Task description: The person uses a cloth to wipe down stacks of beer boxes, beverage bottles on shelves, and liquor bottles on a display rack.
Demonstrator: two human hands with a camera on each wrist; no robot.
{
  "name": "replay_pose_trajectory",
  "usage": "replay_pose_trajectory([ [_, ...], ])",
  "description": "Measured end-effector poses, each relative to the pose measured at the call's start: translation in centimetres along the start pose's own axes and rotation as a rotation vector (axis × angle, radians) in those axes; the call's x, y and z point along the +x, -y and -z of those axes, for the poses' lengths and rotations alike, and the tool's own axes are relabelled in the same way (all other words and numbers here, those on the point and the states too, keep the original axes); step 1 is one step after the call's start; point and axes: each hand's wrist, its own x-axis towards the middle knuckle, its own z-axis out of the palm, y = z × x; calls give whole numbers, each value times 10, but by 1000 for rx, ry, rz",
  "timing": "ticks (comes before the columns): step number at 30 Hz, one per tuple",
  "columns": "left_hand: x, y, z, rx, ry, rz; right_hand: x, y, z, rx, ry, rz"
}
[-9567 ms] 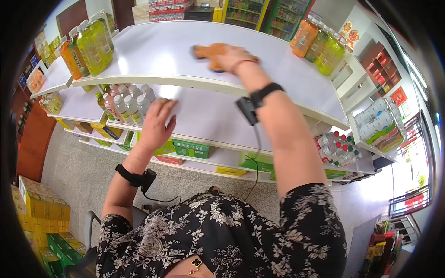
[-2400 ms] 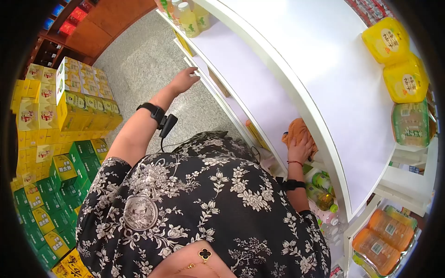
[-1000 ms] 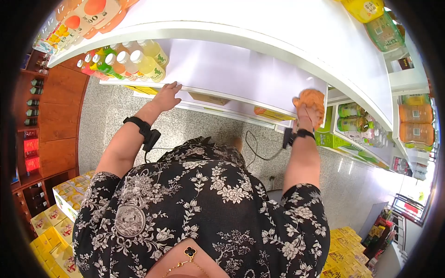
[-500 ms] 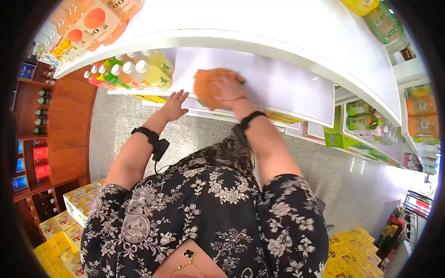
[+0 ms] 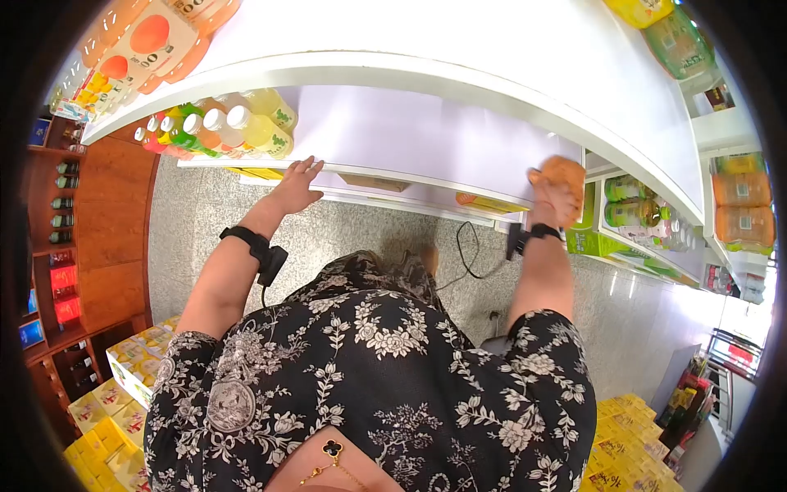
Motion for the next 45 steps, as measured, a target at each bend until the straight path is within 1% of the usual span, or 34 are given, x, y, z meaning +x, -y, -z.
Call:
replay_pose_trajectory([
  [1,0,-2,2,6,2,-4,-19,26,-1,15,-61,25],
  [3,-1,-7,6,59,52,16,-63,73,17,236,-50,406],
  [4,-1,-6,4,65,54,14,-77,101,8,251,-106,697],
  [5,0,-3,0,47,20,8,-109,131,22,251,124,779],
  [7,2,1,-7,39,-16,5,-176,168,34,331,43,1129],
  [8,3,2,-8,58,-9,-13,-207,184,50,219,181,1190],
  [10,5,3,-9,80,4,-27,-261,196,49,185,136,1322],
  [11,4,0,-5,82,32,-3,-276,196,44,198,134,1316],
  [12,3,-3,-3,82,64,20,-288,195,38,293,141,1395],
  [14,4,-3,-3,78,65,25,-282,196,27,395,146,1458],
  [16,6,0,-6,63,65,32,-246,190,17,490,102,1673],
  [17,5,2,-9,36,33,30,-225,177,65,191,349,1594],
  [18,4,2,-11,7,2,27,-196,170,65,222,387,1539],
  [19,2,1,-11,6,3,24,-163,150,47,470,290,1382],
  [20,0,-1,-10,-15,-1,42,-117,131,6,571,-51,1332],
  [21,-1,-4,-9,-39,-5,61,-91,105,40,431,82,1151],
  [22,-3,-7,-8,-44,-3,62,-51,65,31,740,182,1081],
  [23,-4,-10,-5,-48,10,78,-2,37,-19,561,-53,894],
  [25,-3,-12,-3,-56,16,99,33,-19,2,183,-6,521],
  [26,-4,-12,-4,-60,16,99,42,-37,4,74,11,411],
  [27,-4,-11,-4,-61,14,97,63,-52,-20,160,20,286],
  [28,-2,-11,-3,-63,9,96,62,-44,-15,162,15,287],
  [30,-3,-11,-5,-51,8,100,39,-14,-4,57,16,60],
  [31,-2,-11,-5,-52,3,101,27,7,-3,124,37,42],
  [32,-2,-12,-5,-54,11,105,3,29,20,189,135,68],
  [33,-2,-12,-4,-54,19,108,-14,51,3,192,20,241],
  [34,-1,-10,-5,-55,15,105,-36,76,12,225,133,460],
  [35,-1,-8,-8,-42,8,96,-79,92,48,455,190,761],
  [36,0,-7,-10,-29,-2,88,-102,117,34,457,-81,1102],
  [37,0,-7,-10,-32,-9,86,-130,141,27,356,163,1274],
  [38,0,-7,-10,-13,0,83,-165,151,35,382,170,1477],
  [40,3,-7,-7,8,-8,67,-215,147,48,341,270,1535],
  [44,6,-4,-6,47,11,22,-209,144,66,226,207,1643],
  [45,5,-4,-7,20,13,32,-192,136,77,250,535,1625],
])
